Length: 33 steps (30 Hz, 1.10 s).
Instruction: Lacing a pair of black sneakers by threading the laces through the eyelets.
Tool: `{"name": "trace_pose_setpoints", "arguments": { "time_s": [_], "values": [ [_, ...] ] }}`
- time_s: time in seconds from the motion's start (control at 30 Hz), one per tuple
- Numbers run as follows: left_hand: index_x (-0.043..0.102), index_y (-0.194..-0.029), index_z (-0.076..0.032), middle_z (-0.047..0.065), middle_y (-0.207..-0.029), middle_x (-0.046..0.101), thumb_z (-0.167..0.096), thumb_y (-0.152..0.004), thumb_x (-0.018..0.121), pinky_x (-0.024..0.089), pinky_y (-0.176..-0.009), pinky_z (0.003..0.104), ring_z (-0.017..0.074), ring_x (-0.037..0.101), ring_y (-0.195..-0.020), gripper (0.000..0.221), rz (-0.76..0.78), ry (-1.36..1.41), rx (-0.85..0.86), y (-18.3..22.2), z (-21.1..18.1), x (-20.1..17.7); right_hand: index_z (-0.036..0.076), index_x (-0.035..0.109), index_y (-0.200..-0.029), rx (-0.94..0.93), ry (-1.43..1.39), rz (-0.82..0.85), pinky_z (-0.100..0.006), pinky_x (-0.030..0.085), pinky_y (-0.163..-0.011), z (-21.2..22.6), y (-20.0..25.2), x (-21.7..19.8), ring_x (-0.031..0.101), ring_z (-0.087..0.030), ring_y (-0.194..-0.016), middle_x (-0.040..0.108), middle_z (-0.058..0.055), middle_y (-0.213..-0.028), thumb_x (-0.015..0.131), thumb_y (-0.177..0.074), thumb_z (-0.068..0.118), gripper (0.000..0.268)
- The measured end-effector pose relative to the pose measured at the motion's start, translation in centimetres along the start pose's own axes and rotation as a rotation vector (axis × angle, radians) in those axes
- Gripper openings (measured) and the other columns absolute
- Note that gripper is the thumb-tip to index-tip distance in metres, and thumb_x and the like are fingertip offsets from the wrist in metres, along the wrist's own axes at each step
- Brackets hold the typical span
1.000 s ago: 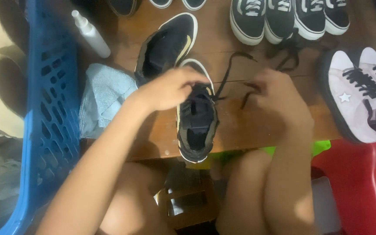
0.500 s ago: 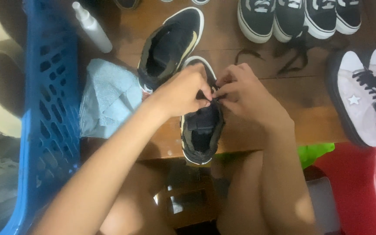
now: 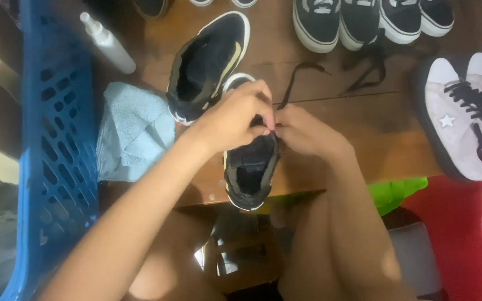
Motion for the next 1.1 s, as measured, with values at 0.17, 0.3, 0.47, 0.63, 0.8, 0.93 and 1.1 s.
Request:
{"name": "trace_pose_setpoints", "arguments": {
  "time_s": [0.17, 0.3, 0.47, 0.63, 0.8, 0.93, 1.1],
  "values": [
    [0.074, -0.089, -0.015, 0.005, -0.115, 0.055, -0.014, -0.09, 0.076, 0.042, -0.098, 0.042, 0.03, 0.054, -0.119, 0.002, 0.018, -0.113, 0.111, 0.5, -0.2, -0.2, 0.005, 0.07, -0.127, 0.14, -0.262, 0.033, -0.051, 0.043, -0.11, 1.0, 1.9, -1.6, 0.054, -0.037, -0.133, 0.062, -0.022, -0.136, 0.056, -0.096, 0.035, 0.045],
    [0.074, -0.089, -0.019, 0.002, -0.116, 0.054, -0.016, -0.086, 0.081, 0.043, -0.095, 0.041, 0.0282, 0.054, -0.117, 0.008, 0.049, -0.158, 0.096, 0.2, -0.8, -0.7, 0.0, 0.07, -0.124, 0.075, -0.228, 0.048, -0.05, 0.045, -0.106, -0.3, 1.5, -1.3, 0.058, -0.038, -0.129, 0.063, -0.025, -0.133, 0.052, -0.099, 0.031, 0.044],
    [0.074, -0.083, -0.023, 0.0, -0.111, 0.053, -0.024, -0.083, 0.083, 0.043, -0.091, 0.041, 0.0277, 0.056, -0.114, 0.009, 0.019, -0.214, 0.125, -0.4, 0.9, 0.7, 0.006, 0.07, -0.085, -0.082, -0.283, 0.12, -0.038, 0.048, -0.081, -0.3, 1.4, -1.5, 0.06, -0.024, -0.087, 0.065, -0.008, -0.085, 0.05, -0.1, 0.022, 0.03],
    [0.069, -0.085, -0.014, 0.005, -0.111, 0.054, -0.031, -0.091, 0.078, 0.04, -0.09, 0.041, 0.03, 0.054, -0.112, 0.021, -0.028, -0.211, 0.145, 0.1, 1.0, 0.4, 0.006, 0.066, -0.079, -0.141, -0.313, 0.133, -0.038, 0.047, -0.077, -0.6, 3.7, -3.9, 0.057, -0.02, -0.087, 0.06, -0.005, -0.084, 0.052, -0.105, 0.027, 0.036],
    [0.067, -0.088, -0.015, 0.006, -0.109, 0.053, -0.04, -0.089, 0.076, 0.041, -0.091, 0.041, 0.0317, 0.056, -0.11, 0.026, -0.06, -0.115, 0.184, -0.4, 2.1, 1.3, -0.003, 0.074, -0.094, 0.027, -0.625, -0.034, -0.036, 0.05, -0.077, -0.6, 8.0, -7.0, 0.057, -0.019, -0.087, 0.05, -0.003, -0.084, 0.052, -0.106, 0.02, 0.034],
    [0.067, -0.091, -0.01, 0.012, -0.114, 0.055, -0.019, -0.093, 0.076, 0.045, -0.09, 0.043, 0.0328, 0.059, -0.111, 0.013, 0.031, -0.065, 0.088, -0.5, 1.4, 1.1, -0.008, 0.062, -0.09, 0.135, -0.871, 0.019, -0.042, 0.05, -0.059, -6.1, 7.9, -6.0, 0.06, -0.029, -0.064, 0.04, -0.006, -0.075, 0.054, -0.106, 0.02, 0.033],
    [0.077, -0.093, -0.023, 0.004, -0.113, 0.062, -0.014, -0.085, 0.081, 0.056, -0.088, 0.039, 0.0269, 0.071, -0.105, 0.013, 0.082, -0.096, -0.07, 0.2, 0.7, -1.3, -0.003, 0.077, -0.111, 0.421, 0.014, 0.017, -0.044, 0.055, -0.078, -8.0, 8.1, -6.4, 0.072, -0.034, -0.093, 0.075, -0.022, -0.108, 0.068, -0.1, 0.027, 0.033]
  ]
}}
Point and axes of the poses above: each hand's wrist, its own y-axis away from the middle knuckle, its own x-axis out of the palm, z = x × y, the point moved 7 cm from there along -y, towards the middle knuckle
